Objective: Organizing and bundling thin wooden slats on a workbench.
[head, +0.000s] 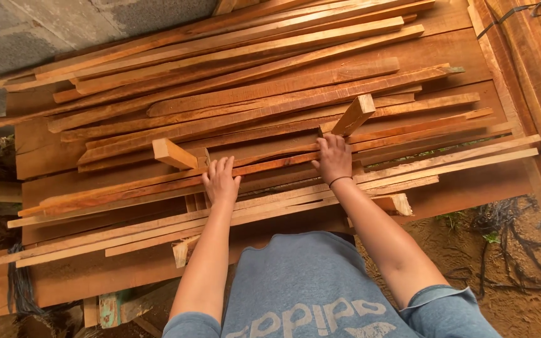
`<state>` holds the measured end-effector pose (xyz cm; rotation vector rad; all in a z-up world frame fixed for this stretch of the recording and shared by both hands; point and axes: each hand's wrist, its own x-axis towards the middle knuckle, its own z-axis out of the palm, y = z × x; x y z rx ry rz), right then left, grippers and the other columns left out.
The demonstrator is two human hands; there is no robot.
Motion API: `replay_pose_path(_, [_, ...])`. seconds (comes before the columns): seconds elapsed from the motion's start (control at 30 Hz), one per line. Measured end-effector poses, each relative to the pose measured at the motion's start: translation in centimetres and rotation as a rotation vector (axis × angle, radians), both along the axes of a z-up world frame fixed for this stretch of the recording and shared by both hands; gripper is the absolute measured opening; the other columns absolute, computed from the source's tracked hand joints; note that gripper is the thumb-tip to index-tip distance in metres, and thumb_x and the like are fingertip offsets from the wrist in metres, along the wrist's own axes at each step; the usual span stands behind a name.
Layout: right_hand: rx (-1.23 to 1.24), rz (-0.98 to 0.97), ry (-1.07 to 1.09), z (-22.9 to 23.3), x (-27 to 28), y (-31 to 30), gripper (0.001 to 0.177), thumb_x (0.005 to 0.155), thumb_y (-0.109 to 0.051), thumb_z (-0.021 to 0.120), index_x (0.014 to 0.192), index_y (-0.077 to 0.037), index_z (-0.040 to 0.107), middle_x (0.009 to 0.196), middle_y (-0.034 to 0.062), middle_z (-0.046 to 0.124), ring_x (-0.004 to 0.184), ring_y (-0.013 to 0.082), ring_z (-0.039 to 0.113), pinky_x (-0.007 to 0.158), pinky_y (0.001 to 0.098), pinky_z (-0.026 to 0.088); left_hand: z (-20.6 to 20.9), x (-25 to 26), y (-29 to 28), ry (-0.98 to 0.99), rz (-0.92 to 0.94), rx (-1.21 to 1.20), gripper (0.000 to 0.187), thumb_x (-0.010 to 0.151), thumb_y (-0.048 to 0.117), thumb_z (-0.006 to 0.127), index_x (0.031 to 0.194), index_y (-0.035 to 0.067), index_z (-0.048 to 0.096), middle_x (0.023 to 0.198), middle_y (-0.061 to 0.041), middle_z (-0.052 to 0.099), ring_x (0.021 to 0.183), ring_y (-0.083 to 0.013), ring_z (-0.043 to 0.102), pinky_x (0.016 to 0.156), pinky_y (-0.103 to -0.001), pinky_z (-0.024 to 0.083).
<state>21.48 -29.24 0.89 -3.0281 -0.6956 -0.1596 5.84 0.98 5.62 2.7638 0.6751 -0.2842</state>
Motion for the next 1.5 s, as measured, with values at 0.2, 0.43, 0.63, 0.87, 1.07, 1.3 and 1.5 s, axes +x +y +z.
replay_pose_path(0.2, [0.080, 0.123, -0.096, -0.8, -0.8, -0.2, 0.077, 0.071, -0.045, 0.086, 0.136, -0.022, 0.052, 0.132, 0.0025, 0.049, 0.125, 0.0243, 0.047, 0.093, 0.0371, 0.045, -0.5, 1.0, 1.2, 0.084, -0.033, -0.026, 0.069, 0.096, 0.034, 0.072, 0.158, 0.027, 0.043, 0.160, 0.002, 0.043, 0.152, -0.0247, 0.028, 0.119, -0.059, 0.026])
replay_pose_path(0.43, [0.031, 0.411, 0.070, 2.1, -9.7, 1.3, 0.081, 0.097, -0.070, 0.044, 0.157, -0.016, 0.040, 0.170, 0.0053, 0.031, 0.156, 0.0289, 0.024, 0.122, 0.0499, 0.020, -1.7, -0.8, -0.9, 0.044, -0.001, 0.034, 0.082, 0.099, 0.035, 0.065, 0.167, 0.019, 0.021, 0.176, -0.009, 0.008, 0.160, -0.0345, 0.005, 0.122, -0.059, 0.019])
replay_pose_path(0.63, [-0.121, 0.338, 0.176, -0.5, -9.9, 0.7, 0.093, 0.092, -0.080, 0.037, 0.160, -0.017, 0.034, 0.163, 0.0037, 0.039, 0.153, 0.0271, 0.028, 0.124, 0.0565, 0.010, -4.5, -6.4, -4.4, -0.110, -0.158, 0.043, 0.079, 0.106, 0.056, 0.041, 0.166, 0.009, 0.019, 0.174, -0.018, 0.004, 0.159, -0.0402, 0.001, 0.124, -0.057, 0.013])
replay_pose_path(0.87, [0.119, 0.341, 0.067, 0.1, -8.1, 2.1, 0.078, 0.086, -0.079, 0.051, 0.136, -0.019, 0.057, 0.128, 0.0032, 0.054, 0.128, 0.0262, 0.046, 0.113, 0.0476, 0.030, -7.8, -8.8, -3.7, -0.184, -0.132, 0.181, 0.069, 0.101, 0.062, 0.044, 0.154, 0.018, 0.043, 0.153, -0.006, 0.041, 0.146, -0.0276, 0.033, 0.119, -0.053, 0.021])
replay_pose_path(1.07, [0.124, 0.283, 0.151, -1.5, -7.7, 0.4, 0.058, 0.095, -0.070, 0.049, 0.123, -0.021, 0.060, 0.118, 0.0015, 0.059, 0.116, 0.0239, 0.056, 0.102, 0.0421, 0.041, -9.2, -8.3, -2.6, -0.131, -0.027, 0.114, 0.058, 0.104, 0.060, 0.041, 0.147, 0.023, 0.048, 0.144, -0.001, 0.048, 0.143, -0.0237, 0.037, 0.118, -0.054, 0.019])
replay_pose_path(1.3, [-0.026, 0.126, 0.362, -0.9, -5.8, 0.6, 0.063, 0.094, -0.078, 0.041, 0.122, -0.027, 0.065, 0.116, 0.0003, 0.064, 0.115, 0.0230, 0.058, 0.104, 0.0459, 0.037, -10.7, -3.4, 0.5, 0.283, 0.084, -0.120, 0.067, 0.087, 0.054, 0.052, 0.144, 0.019, 0.057, 0.142, -0.009, 0.059, 0.139, -0.0314, 0.043, 0.121, -0.065, 0.005])
replay_pose_path(1.5, [0.123, 0.227, 0.262, 2.0, -9.5, -1.4, 0.058, 0.091, -0.070, 0.056, 0.128, -0.026, 0.060, 0.122, -0.0003, 0.064, 0.125, 0.0205, 0.057, 0.115, 0.0438, 0.033, 0.6, -7.8, -3.1, 0.069, -0.079, -0.278, 0.062, 0.105, 0.060, 0.039, 0.147, 0.017, 0.054, 0.146, -0.009, 0.054, 0.145, -0.0295, 0.040, 0.125, -0.059, 0.013])
